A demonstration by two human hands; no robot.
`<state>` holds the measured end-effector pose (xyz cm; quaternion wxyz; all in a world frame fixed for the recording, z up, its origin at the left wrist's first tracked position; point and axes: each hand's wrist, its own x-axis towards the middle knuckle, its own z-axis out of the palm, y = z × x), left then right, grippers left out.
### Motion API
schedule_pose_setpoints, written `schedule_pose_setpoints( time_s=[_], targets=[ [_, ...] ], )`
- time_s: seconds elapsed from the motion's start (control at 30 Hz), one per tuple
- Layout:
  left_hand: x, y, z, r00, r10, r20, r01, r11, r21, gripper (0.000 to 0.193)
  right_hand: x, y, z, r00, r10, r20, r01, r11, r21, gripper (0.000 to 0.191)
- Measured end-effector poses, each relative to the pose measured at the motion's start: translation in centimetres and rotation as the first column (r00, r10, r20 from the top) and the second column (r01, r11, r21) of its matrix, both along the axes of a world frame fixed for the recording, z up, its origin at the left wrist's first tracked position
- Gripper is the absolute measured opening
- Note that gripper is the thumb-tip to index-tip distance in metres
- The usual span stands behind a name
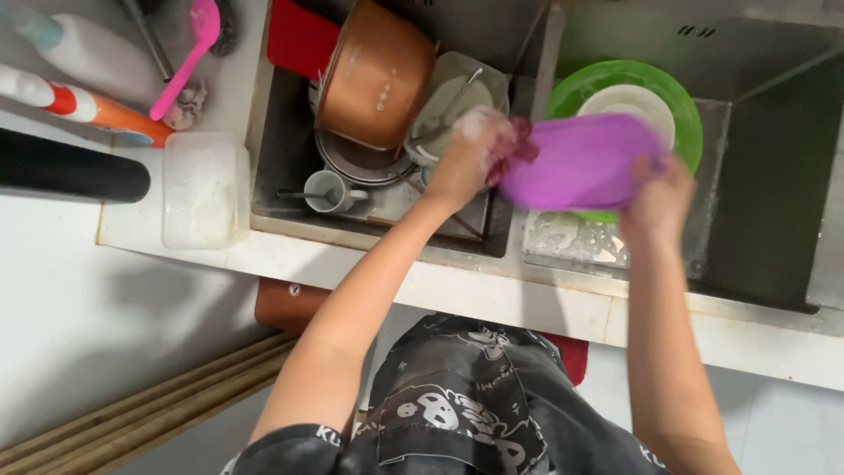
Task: The person washes dishes at a double-basin kitchen sink. They rinse a large metal tray, then scrub bowls, a plate, a plastic food container, a lid, a cup, a pot lid, and a small container with a red sponge, placing cleaned items in the right basin.
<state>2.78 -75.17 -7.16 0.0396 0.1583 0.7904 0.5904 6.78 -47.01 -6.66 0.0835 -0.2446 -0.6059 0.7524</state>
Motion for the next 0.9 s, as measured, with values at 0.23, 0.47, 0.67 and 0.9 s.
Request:
schedule_pose_setpoints(
  time_s=[0.23,0.47,0.67,0.9],
  targets=[
    [-2.0,-2.6,-3.5,0.901,0.342,0.266,-0.432,0.754,0.494,0.024,-1.2,13.2,-3.1,0.920,-0.121,-0.373,0.352,0.677,0.647,0.040],
    [-0.9,-7.9,-7.3,0.781,0.579,0.236,-0.616,0.647,0.449,0.031,-4.4,12.5,-8.0,0.923,-0.291,-0.251,0.372,0.507,0.777,0.050],
    [2.1,-10.7,-7.0,0.761,0.553,0.338,-0.636,0.534,0.558,0.025,-9.2,4.6,-5.5,0.958,-0.264,-0.114,0.160,0.157,0.975,0.059],
    [4.2,-10.8,-5.2,0.748,0.500,0.437,-0.655,0.449,0.608,0.024,-15.0,-17.1,-11.5,0.772,0.478,0.419,-0.628,0.470,0.620,0.024]
  ],
)
